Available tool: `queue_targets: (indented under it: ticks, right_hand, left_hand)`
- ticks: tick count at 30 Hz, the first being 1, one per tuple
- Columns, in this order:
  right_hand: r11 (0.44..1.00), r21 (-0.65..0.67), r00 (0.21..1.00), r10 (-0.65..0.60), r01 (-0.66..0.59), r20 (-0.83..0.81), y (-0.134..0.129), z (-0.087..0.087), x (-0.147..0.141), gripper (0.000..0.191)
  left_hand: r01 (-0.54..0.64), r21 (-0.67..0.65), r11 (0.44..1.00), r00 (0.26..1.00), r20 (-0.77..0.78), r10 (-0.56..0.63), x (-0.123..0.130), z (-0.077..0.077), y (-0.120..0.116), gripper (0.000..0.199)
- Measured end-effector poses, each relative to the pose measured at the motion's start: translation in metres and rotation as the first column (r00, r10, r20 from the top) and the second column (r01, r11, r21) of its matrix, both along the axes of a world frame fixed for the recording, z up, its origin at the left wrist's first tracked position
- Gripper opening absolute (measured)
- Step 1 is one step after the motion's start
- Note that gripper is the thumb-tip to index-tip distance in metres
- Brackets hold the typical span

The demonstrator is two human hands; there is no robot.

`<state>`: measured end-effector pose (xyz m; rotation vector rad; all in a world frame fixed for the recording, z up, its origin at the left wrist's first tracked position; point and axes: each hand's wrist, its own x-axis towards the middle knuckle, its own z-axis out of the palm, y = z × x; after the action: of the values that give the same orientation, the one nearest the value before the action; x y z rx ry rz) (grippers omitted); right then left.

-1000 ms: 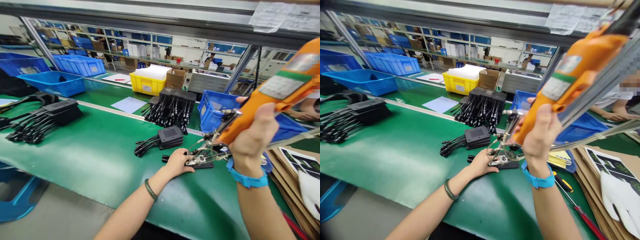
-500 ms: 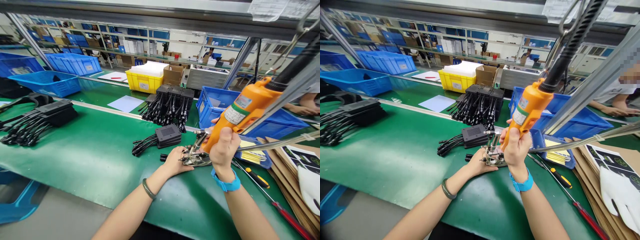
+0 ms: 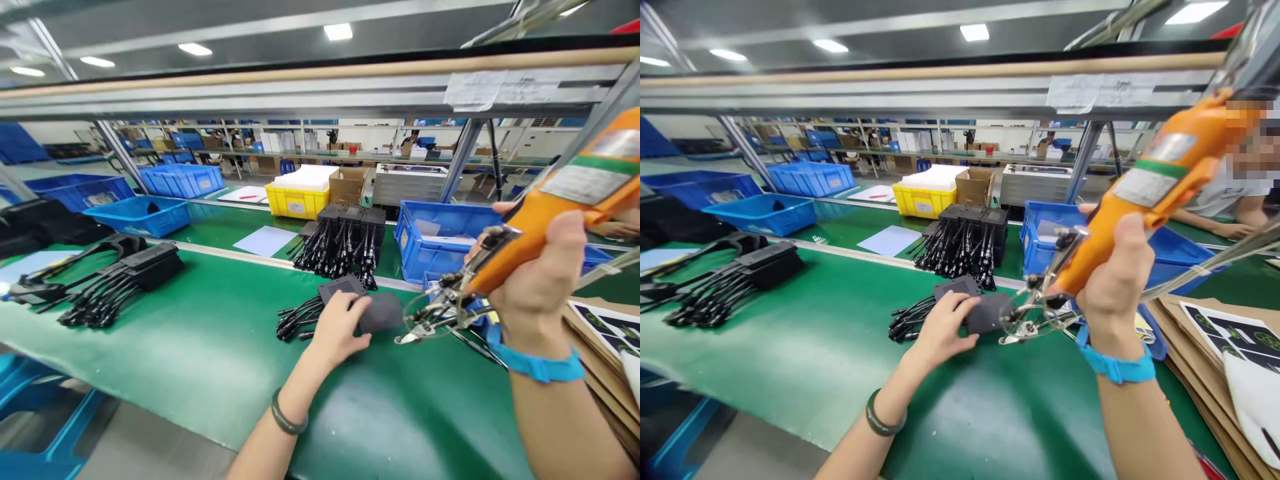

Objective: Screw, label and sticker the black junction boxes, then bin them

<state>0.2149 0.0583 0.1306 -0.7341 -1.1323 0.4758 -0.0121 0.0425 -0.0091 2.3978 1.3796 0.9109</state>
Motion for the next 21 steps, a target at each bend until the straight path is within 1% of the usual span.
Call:
queue_targets:
  ticks: [2, 3, 5, 7, 9, 11, 13, 15, 17, 19, 21]
  right_hand:
    - [0.999, 0.026, 0.997, 0.038, -0.036, -0.064, 0.018, 0.011, 0.008, 0.045]
    - [0.998, 0.017, 0.995, 0.060, -0.059, -0.076, 0.028, 0.012, 0.010, 0.044]
    - [0.996, -0.023, 0.995, 0.085, -0.086, -0.045, 0.047, 0.007, 0.011, 0.046]
    - [0.995, -0.057, 0.997, 0.081, -0.081, -0.007, 0.062, -0.002, 0.010, 0.047]
    - [0.994, -0.080, 0.997, 0.075, -0.072, 0.034, 0.068, -0.013, 0.010, 0.044]
    - [0.994, -0.097, 0.995, 0.054, -0.045, 0.089, 0.065, -0.026, 0.012, 0.046]
    - [0.993, -0.116, 0.986, 0.012, 0.007, 0.168, 0.053, -0.044, 0.018, 0.055]
    - [0.985, -0.161, 0.967, -0.013, 0.055, 0.254, 0.035, -0.067, 0.026, 0.058]
    - [0.970, -0.236, 0.950, 0.018, 0.059, 0.311, 0.016, -0.094, 0.032, 0.054]
    - [0.945, -0.324, 0.935, 0.076, 0.043, 0.347, -0.001, -0.120, 0.036, 0.051]
    - [0.917, -0.399, 0.910, 0.156, 0.011, 0.384, -0.015, -0.143, 0.034, 0.049]
  left_hand:
    - [-0.096, -0.025, 0.995, 0.995, 0.032, 0.097, -0.027, 0.015, 0.007, 0.066]
    - [-0.123, -0.049, 0.991, 0.991, 0.043, 0.125, -0.040, 0.020, 0.014, 0.066]
    - [-0.122, -0.126, 0.985, 0.991, 0.042, 0.128, -0.062, 0.025, 0.032, 0.070]
    - [-0.085, -0.231, 0.969, 0.995, 0.023, 0.093, -0.077, 0.024, 0.055, 0.073]
    - [-0.066, -0.336, 0.939, 0.998, -0.007, 0.067, -0.082, 0.023, 0.078, 0.071]
    - [-0.049, -0.434, 0.899, 0.998, -0.046, 0.032, -0.082, 0.023, 0.097, 0.070]
    - [-0.014, -0.521, 0.853, 0.996, -0.083, -0.034, -0.078, 0.025, 0.108, 0.068]
    - [0.030, -0.584, 0.812, 0.988, -0.103, -0.111, -0.073, 0.027, 0.110, 0.062]
    - [0.064, -0.603, 0.795, 0.980, -0.111, -0.163, -0.068, 0.029, 0.101, 0.060]
    - [0.074, -0.573, 0.817, 0.977, -0.122, -0.174, -0.061, 0.030, 0.084, 0.064]
    - [0.061, -0.496, 0.866, 0.979, -0.141, -0.150, -0.052, 0.030, 0.061, 0.077]
